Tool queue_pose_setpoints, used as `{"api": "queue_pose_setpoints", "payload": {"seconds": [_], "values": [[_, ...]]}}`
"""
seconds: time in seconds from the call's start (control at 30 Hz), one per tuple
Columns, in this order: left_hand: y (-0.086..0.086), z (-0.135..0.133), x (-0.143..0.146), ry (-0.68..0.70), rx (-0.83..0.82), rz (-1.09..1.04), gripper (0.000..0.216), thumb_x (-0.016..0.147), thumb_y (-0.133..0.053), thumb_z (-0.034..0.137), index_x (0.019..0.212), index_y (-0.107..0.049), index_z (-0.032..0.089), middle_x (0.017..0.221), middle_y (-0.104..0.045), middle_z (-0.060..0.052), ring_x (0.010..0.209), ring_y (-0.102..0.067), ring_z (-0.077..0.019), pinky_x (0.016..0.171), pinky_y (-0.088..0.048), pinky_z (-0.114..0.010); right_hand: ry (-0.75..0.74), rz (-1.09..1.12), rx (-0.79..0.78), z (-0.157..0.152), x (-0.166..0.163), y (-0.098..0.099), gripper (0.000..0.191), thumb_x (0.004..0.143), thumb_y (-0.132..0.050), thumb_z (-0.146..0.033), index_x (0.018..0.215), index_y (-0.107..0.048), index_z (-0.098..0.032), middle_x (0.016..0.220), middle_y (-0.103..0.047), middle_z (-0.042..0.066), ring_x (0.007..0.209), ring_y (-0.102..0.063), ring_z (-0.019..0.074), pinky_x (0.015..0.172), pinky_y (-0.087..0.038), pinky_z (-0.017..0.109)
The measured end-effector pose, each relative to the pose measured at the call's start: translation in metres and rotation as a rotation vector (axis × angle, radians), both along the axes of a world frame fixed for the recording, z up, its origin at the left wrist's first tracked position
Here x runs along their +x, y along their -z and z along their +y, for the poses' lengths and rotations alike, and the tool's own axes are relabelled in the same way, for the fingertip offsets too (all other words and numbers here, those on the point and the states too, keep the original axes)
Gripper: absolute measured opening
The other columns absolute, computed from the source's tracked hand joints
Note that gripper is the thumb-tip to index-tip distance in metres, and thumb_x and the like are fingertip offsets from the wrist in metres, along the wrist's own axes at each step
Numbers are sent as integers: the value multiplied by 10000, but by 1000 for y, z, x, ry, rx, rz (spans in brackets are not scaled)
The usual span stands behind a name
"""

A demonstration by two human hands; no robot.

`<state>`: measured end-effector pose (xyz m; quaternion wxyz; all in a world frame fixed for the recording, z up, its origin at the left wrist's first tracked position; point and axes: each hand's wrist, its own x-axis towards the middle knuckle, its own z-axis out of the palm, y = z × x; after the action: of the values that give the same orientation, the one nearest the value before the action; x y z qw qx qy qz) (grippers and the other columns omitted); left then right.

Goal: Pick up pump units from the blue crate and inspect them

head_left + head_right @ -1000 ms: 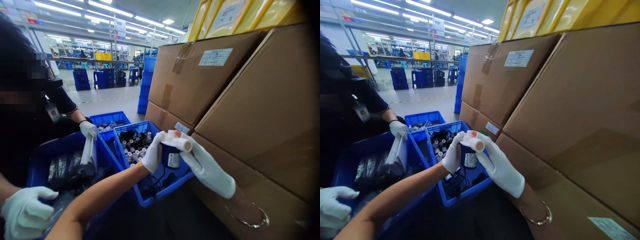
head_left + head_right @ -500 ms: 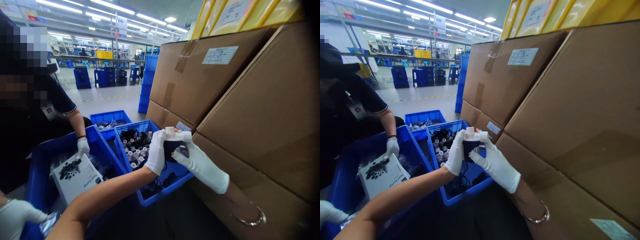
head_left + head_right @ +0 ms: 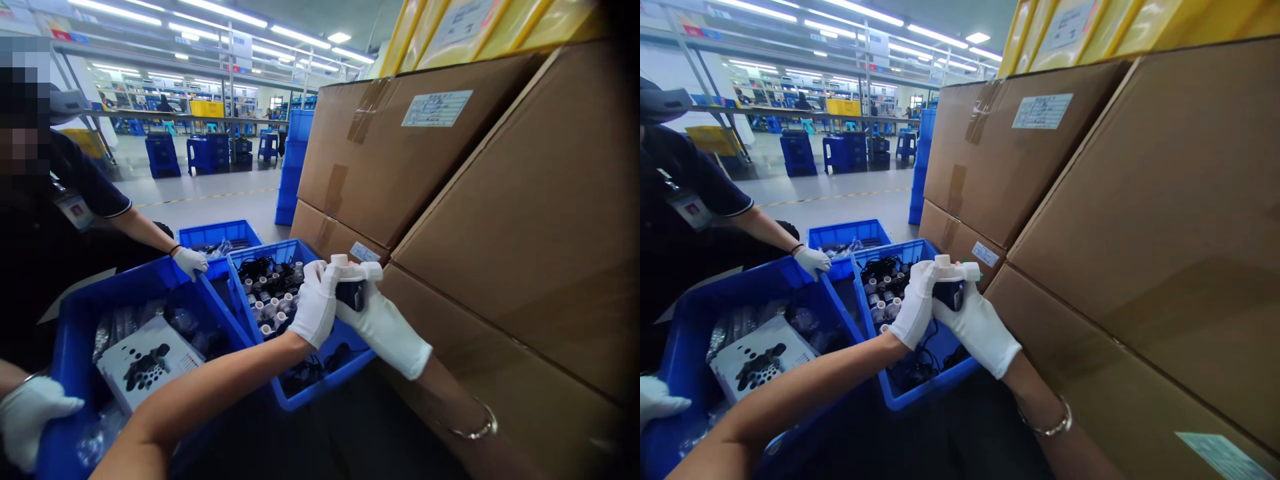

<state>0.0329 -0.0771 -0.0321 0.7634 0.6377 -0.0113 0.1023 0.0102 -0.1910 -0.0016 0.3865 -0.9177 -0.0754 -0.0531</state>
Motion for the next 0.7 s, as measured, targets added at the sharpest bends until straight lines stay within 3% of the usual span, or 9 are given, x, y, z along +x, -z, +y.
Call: {"api": "queue_pose_setpoints", "payload": {"seconds": [0.17, 0.27, 0.4, 0.5, 0.6, 0.7], "values": [[-4, 10, 10, 173, 168, -55, 496, 902, -400, 644, 1107, -552, 219, 951, -657, -56, 979, -628, -216, 966, -466, -362, -4, -59, -54, -19, 14, 3, 628, 783, -512, -638, 1229, -510, -195, 1071, -708, 140, 1082, -644, 373, 827, -536, 450], [-10, 14, 19, 227, 186, -148, 539, 920, -337, 647, 1133, -549, 200, 1036, -663, -90, 1004, -630, -221, 981, -465, -378, 78, -130, -94, -25, 21, -8, 650, 788, -504, -637, 1270, -505, -201, 1015, -711, 135, 1036, -658, 374, 783, -534, 442], [-20, 11, 42, 128, 223, -127, 529, 927, -367, 616, 1220, -506, 197, 1180, -632, -119, 1087, -617, -232, 998, -460, -390, 379, -269, -252, -27, 33, -35, 789, 778, -551, -656, 1405, -384, -208, 977, -703, 154, 933, -677, 412, 702, -526, 470], [-27, 7, 57, -34, 291, -124, 495, 952, -397, 530, 1280, -478, 168, 1241, -613, -134, 1167, -579, -234, 1041, -418, -372, 397, -234, -393, -31, 53, -43, 782, 818, -507, -687, 1432, -340, -232, 1013, -705, 146, 903, -688, 388, 717, -524, 474], [-25, 7, 63, -100, 430, -128, 503, 965, -408, 481, 1321, -462, 130, 1256, -611, -143, 1178, -574, -239, 1041, -410, -352, 205, -26, -585, -32, 80, -18, 801, 845, -493, -677, 1489, -242, -273, 1157, -680, 137, 1011, -675, 344, 805, -521, 447], [-6, 9, 63, -76, 647, -60, 517, 973, -400, 460, 1349, -449, 110, 1287, -599, -143, 1196, -569, -232, 1044, -410, -325, -6, 240, -789, -23, 101, 35, 792, 893, -501, -568, 1502, -229, -143, 1267, -620, 191, 1165, -606, 322, 929, -485, 427]]}}
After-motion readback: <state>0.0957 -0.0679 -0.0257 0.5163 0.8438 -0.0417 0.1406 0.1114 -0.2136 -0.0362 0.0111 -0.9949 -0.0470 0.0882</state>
